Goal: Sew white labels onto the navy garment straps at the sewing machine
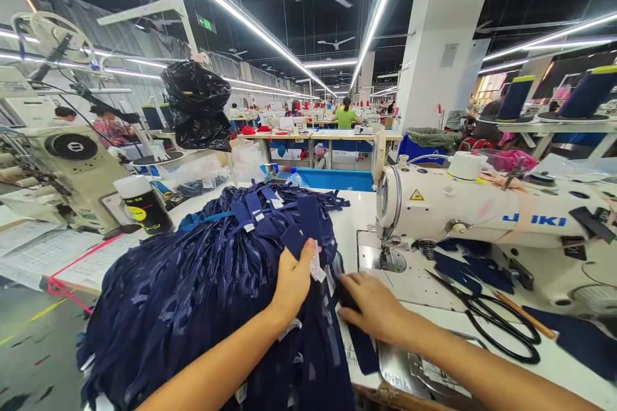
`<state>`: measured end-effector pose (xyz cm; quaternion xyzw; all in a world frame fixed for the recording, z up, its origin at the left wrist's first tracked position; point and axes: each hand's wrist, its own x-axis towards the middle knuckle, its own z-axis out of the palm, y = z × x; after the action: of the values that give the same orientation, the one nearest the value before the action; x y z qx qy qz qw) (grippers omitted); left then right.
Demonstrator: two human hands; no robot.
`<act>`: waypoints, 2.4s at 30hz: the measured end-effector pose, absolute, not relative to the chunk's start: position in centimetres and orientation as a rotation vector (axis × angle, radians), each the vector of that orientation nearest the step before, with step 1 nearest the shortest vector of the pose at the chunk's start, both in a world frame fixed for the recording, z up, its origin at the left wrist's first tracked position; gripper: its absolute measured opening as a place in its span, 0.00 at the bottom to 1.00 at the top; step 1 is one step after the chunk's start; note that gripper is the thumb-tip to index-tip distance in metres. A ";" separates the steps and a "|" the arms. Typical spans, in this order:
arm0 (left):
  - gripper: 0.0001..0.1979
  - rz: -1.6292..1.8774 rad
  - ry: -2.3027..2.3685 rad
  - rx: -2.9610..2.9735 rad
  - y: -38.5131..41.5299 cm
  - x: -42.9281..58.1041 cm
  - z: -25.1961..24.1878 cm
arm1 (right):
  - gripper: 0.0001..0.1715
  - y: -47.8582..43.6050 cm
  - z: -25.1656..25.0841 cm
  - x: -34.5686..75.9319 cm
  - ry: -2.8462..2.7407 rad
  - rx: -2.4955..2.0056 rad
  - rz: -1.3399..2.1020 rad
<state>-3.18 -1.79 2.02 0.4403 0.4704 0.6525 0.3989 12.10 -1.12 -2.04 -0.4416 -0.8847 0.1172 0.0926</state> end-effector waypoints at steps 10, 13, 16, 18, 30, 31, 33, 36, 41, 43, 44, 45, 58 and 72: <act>0.13 1.290 1.154 1.097 0.6 5.2 -2.1 | 0.31 -7.0 -2.9 7.2 -2.978 -0.695 0.396; 0.14 1.251 1.137 1.099 0.7 5.0 -4.1 | 0.36 -7.8 -4.0 8.2 -2.955 -0.674 0.268; 0.17 1.225 1.060 1.160 0.3 3.4 -4.7 | 0.26 -7.9 -3.4 10.6 -2.860 -0.613 0.188; 0.18 1.172 0.976 1.210 -0.1 2.4 -4.7 | 0.14 -7.2 -2.2 12.8 -2.697 -0.834 0.197; 0.15 1.207 0.909 1.516 -0.3 1.6 -5.5 | 0.18 1.2 -3.3 13.8 -1.902 -1.220 0.780; 0.14 1.209 0.949 1.535 -0.2 1.4 -5.7 | 0.17 1.2 -3.5 13.3 -1.875 -1.181 0.774; 0.14 1.209 0.988 1.576 -0.1 0.9 -5.9 | 0.15 1.2 -3.6 12.7 -1.837 -1.100 0.768; 0.16 1.201 1.019 1.716 -0.3 0.1 -5.7 | 0.15 0.9 -3.0 13.3 -1.791 -1.013 0.832; 0.33 1.180 1.030 2.143 -0.8 -1.8 -5.0 | 0.16 0.5 -2.2 16.4 -1.840 -1.074 0.890; 0.34 1.199 1.024 2.320 -0.6 -2.7 -5.0 | 0.15 0.4 -2.5 17.4 -1.856 -1.135 0.895; 0.34 1.197 1.028 2.407 -0.4 -3.1 -5.0 | 0.15 0.4 -2.7 17.7 -1.850 -1.168 0.891; 0.34 1.187 1.037 2.492 -0.2 -3.5 -5.1 | 0.15 0.4 -3.0 18.0 -1.835 -1.203 0.883; 0.14 0.413 1.468 2.867 3.1 -6.0 -4.0 | 0.16 -0.9 -1.6 16.0 -1.742 -1.127 1.430; 0.06 0.274 1.078 2.986 4.6 -1.3 -3.9 | 0.15 -2.5 -1.6 20.2 -0.749 -1.170 1.746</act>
<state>-1.26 4.63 -3.93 0.9368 0.3383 0.0859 -0.0222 20.17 -2.47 -1.62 -0.4709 -0.3015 0.7029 0.4395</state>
